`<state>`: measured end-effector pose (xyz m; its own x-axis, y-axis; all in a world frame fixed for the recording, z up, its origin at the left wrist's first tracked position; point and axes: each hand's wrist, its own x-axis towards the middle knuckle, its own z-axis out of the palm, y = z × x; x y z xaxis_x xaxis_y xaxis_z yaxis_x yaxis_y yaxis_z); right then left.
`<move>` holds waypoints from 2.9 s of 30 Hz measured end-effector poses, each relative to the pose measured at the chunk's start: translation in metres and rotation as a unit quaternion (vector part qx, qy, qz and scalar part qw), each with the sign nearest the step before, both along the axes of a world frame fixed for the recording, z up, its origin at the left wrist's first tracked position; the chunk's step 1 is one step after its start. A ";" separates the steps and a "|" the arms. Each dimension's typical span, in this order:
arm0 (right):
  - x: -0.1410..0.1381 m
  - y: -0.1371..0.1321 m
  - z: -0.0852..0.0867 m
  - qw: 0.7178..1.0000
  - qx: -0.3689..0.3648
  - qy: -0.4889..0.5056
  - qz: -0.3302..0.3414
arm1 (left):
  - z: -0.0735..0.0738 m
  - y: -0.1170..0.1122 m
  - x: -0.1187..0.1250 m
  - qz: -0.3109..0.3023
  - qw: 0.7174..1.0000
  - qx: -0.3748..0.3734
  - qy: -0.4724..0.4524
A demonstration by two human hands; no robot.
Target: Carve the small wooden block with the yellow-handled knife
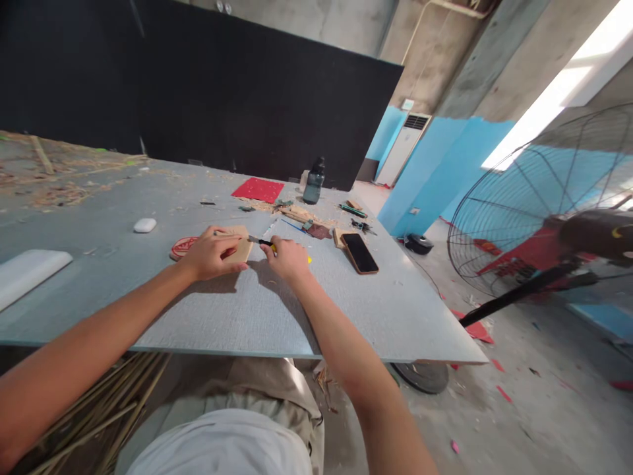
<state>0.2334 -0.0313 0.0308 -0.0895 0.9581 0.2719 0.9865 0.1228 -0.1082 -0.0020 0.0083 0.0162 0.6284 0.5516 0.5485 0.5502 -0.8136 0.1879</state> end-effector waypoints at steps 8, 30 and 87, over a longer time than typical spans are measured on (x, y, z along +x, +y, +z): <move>0.000 0.001 0.000 1.000 -0.003 -0.024 -0.005 | 0.001 0.000 0.007 0.021 1.000 -0.015 0.008; 0.052 0.021 -0.004 0.992 0.036 0.046 -0.110 | 0.004 -0.010 -0.004 -0.031 0.982 -0.144 -0.119; 0.063 0.024 -0.002 0.987 -0.031 0.054 -0.145 | 0.004 -0.017 0.006 -0.054 0.997 -0.040 0.025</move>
<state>0.2967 -0.0074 0.0289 0.2169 0.9546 0.2040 0.9616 -0.1729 -0.2133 0.0042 -0.0087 0.0207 0.7119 0.5198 0.4723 0.4708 -0.8522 0.2283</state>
